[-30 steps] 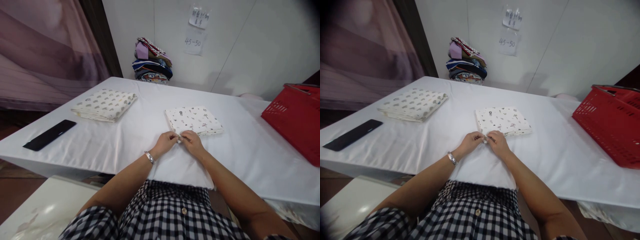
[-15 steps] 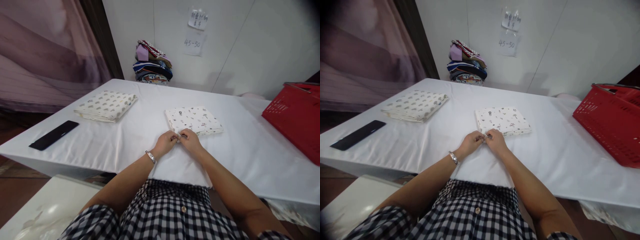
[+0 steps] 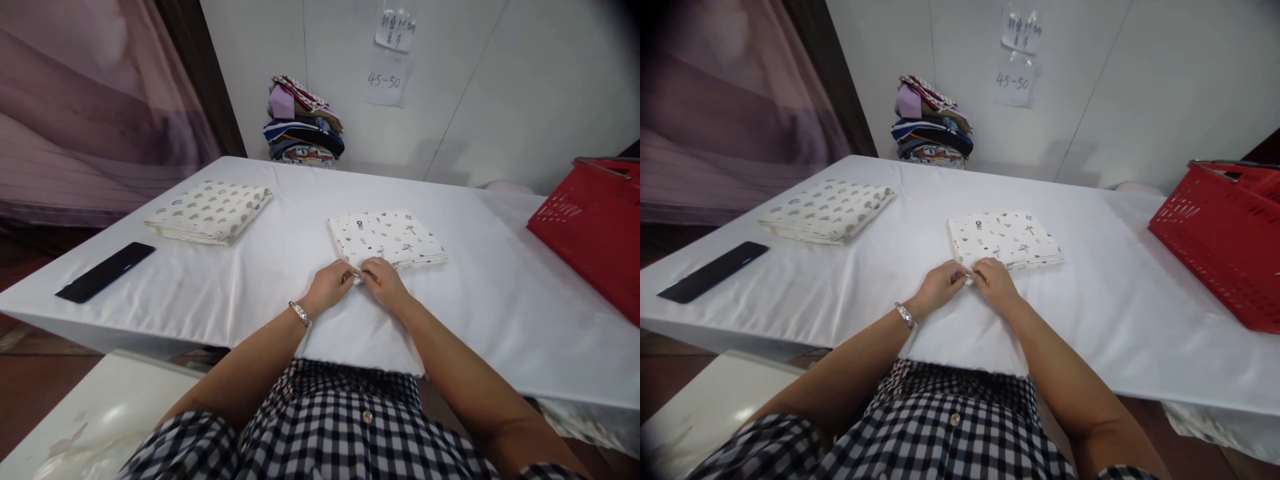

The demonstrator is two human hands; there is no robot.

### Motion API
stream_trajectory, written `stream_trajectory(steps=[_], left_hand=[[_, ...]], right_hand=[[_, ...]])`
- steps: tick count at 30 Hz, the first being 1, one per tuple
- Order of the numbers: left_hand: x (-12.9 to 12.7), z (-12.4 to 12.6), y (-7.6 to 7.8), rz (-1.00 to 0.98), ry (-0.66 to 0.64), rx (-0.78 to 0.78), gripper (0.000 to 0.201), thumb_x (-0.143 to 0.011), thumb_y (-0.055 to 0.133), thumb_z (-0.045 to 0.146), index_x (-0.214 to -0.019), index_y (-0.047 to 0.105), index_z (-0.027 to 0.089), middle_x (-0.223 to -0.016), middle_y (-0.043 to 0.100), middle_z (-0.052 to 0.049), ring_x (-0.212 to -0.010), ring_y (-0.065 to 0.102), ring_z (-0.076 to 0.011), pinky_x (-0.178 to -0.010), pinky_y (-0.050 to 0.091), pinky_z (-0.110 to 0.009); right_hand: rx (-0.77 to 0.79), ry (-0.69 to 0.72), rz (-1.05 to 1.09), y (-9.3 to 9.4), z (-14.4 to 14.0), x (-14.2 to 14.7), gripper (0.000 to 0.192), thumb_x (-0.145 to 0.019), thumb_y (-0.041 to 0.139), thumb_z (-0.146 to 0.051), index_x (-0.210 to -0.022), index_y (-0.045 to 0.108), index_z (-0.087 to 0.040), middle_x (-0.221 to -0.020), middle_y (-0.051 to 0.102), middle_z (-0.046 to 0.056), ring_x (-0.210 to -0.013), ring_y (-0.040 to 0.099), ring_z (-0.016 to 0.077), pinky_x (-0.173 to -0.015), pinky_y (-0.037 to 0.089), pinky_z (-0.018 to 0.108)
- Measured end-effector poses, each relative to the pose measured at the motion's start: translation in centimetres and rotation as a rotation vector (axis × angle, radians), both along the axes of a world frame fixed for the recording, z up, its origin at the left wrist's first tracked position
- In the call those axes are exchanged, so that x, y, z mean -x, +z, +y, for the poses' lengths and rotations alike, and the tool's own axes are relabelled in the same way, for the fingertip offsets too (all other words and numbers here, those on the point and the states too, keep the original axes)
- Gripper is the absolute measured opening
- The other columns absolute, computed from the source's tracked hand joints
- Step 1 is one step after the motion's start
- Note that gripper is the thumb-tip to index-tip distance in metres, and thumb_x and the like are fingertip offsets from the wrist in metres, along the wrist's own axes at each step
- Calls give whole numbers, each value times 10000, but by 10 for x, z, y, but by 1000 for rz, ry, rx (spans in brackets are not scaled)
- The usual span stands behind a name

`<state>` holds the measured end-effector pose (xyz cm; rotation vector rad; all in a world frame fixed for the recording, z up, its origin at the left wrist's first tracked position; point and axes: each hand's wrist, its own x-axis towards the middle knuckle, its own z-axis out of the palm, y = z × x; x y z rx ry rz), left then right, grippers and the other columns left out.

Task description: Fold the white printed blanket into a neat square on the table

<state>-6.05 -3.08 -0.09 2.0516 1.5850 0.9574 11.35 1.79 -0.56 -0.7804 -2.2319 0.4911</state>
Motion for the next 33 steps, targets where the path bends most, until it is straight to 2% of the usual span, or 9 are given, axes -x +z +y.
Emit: stream_trajectory(steps=[4,7,17,23,29,33], left_hand=[[0,-1,3,40,-1,-1,75,-810,533,167,-840,595,197,-825,598,13,-688,537,-101,-609,401,-216],[0,0,4,57,8,-3,85,-810,528,161,-850,593,199,-831,599,11,-694,543,-102,-606,400,-216],[1,1,-1,-5,32,-42,63,-822,526,204,-838,587,200,-795,586,14,-678,526,-105,-600,386,-219],[4,2,0,-19,134,82,225,-821,526,319,-648,568,181,-664,573,12,-620,500,-120,-565,355,-238],[2,0,1,28,121,153,323,-827,486,415,-633,605,186,-662,613,-3,-603,501,-128,-552,324,-254],[0,-1,2,-80,118,214,301,-804,507,406,-620,610,191,-618,603,15,-579,499,-121,-540,323,-247]], right_hand=[[-20,25,-80,1,0,-1,65,-810,553,-195,-871,573,-202,-884,607,57,-839,529,208,-770,409,362],[-5,4,-113,2,-1,-1,137,-789,606,-250,-916,579,-206,-908,612,59,-847,524,219,-773,401,368],[-43,-17,-57,1,0,3,105,-880,505,-252,-914,598,-217,-837,606,40,-806,522,197,-748,394,350],[-125,-64,-18,0,-2,0,150,-887,466,-199,-973,587,-216,-905,615,63,-867,532,215,-779,408,375],[-181,-53,-46,-1,-2,-2,158,-886,465,-193,-979,590,-212,-914,621,68,-875,539,219,-775,416,379],[-184,-71,-39,1,-3,-3,179,-887,458,-193,-1002,594,-216,-925,622,75,-886,546,223,-787,418,387]])
